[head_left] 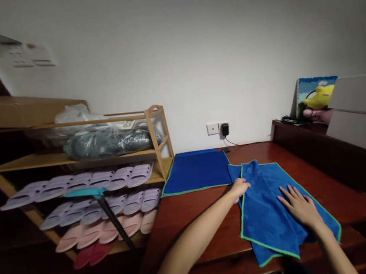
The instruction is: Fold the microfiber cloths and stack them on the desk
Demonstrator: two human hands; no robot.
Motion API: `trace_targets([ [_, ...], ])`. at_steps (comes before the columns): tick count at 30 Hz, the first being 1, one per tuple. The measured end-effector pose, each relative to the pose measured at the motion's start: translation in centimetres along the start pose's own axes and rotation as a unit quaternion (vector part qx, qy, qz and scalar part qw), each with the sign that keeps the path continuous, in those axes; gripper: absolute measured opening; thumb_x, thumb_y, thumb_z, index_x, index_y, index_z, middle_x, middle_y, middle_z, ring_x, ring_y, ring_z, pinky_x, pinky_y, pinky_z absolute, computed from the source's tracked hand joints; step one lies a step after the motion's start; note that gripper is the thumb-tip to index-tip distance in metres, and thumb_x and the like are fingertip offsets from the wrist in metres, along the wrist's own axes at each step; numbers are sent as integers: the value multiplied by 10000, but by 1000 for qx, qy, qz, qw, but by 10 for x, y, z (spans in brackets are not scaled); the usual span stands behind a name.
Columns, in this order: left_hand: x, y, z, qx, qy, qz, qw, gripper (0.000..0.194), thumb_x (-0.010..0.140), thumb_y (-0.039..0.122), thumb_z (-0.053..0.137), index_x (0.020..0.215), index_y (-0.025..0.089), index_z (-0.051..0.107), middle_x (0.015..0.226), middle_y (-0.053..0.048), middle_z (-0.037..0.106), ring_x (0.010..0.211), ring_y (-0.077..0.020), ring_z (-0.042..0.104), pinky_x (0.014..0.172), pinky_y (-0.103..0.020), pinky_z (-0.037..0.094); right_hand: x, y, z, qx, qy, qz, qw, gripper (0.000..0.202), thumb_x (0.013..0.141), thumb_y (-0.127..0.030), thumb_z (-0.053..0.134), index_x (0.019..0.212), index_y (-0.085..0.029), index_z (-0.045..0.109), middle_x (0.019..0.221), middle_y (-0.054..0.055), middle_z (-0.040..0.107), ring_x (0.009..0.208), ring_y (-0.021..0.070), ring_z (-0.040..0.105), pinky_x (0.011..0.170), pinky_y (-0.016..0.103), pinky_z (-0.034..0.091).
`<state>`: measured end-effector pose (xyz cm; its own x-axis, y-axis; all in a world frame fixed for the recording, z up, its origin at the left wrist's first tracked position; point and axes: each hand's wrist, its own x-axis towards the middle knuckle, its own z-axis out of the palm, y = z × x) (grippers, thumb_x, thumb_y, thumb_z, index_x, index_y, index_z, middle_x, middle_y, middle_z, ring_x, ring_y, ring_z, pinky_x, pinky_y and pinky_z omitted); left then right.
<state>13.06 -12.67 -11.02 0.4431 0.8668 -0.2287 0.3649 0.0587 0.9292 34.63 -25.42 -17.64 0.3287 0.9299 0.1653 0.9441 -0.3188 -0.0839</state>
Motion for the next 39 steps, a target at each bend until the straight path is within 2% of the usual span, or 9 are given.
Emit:
trace_targets([
  [6,-12,1,-14,-11,-1,-7,1000,728,710,93,649,1397,112,409,1058,-99,675,736,-141,628,519,-181,440,0,0,-3,-1,-7,11,1000,623,895,-601,269,1442,-310,334,1524,59,268,1413,240,178,1085,453,204],
  [13,-46,-11,-66,-65,-5,6,998,747,724,34,621,1421,137,372,955,-68,681,563,-96,582,457,-181,446,1,4,7,1,15,4,1000,639,879,-620,279,1433,-309,354,1515,63,291,1411,237,187,1090,449,198],
  [17,-63,-36,-90,-36,6,-8,999,774,708,6,624,1426,125,361,1120,-110,648,498,-59,550,449,-179,464,1,6,8,6,11,4,1000,645,870,-619,287,1436,-314,344,1524,53,270,1411,230,192,1088,445,201],
  [21,-77,-55,-105,67,18,25,997,744,720,40,617,1413,200,398,1441,-130,412,484,-46,575,457,-209,500,0,4,3,1,-1,12,1000,652,868,-626,270,1444,-324,323,1529,43,259,1413,221,185,1085,439,202],
  [23,-86,-58,-112,120,31,78,989,727,709,48,614,1382,266,447,1502,-77,320,592,-100,649,542,-259,559,-1,4,2,-4,-5,8,1000,652,872,-624,260,1448,-323,312,1530,42,254,1414,219,180,1084,435,204],
  [25,-97,-57,-123,158,51,145,975,727,682,30,601,1347,305,490,1504,-17,313,877,-194,684,758,-333,582,-2,5,3,-5,-8,7,1000,655,873,-625,254,1449,-320,311,1531,43,253,1414,220,179,1084,435,204],
  [29,-123,-58,-152,239,86,216,943,736,675,-8,504,1358,264,474,1479,15,348,1329,-205,392,1123,-401,302,-2,6,5,-4,4,6,1000,647,878,-616,247,1446,-316,320,1528,42,262,1411,224,191,1084,442,210],
  [34,-143,-74,-188,325,67,146,932,739,684,11,484,1397,192,416,1512,-29,269,1374,-191,303,1148,-385,230,-3,7,3,-14,4,-4,1000,654,880,-616,224,1449,-308,314,1529,47,258,1406,237,206,1080,456,232],
  [39,-154,-81,-203,306,70,142,939,705,689,73,536,1377,197,445,1507,-51,294,1358,-219,338,1130,-387,263,-4,8,1,-23,-3,-17,1000,682,877,-628,172,1453,-292,314,1531,61,251,1409,248,196,1082,464,244],
])
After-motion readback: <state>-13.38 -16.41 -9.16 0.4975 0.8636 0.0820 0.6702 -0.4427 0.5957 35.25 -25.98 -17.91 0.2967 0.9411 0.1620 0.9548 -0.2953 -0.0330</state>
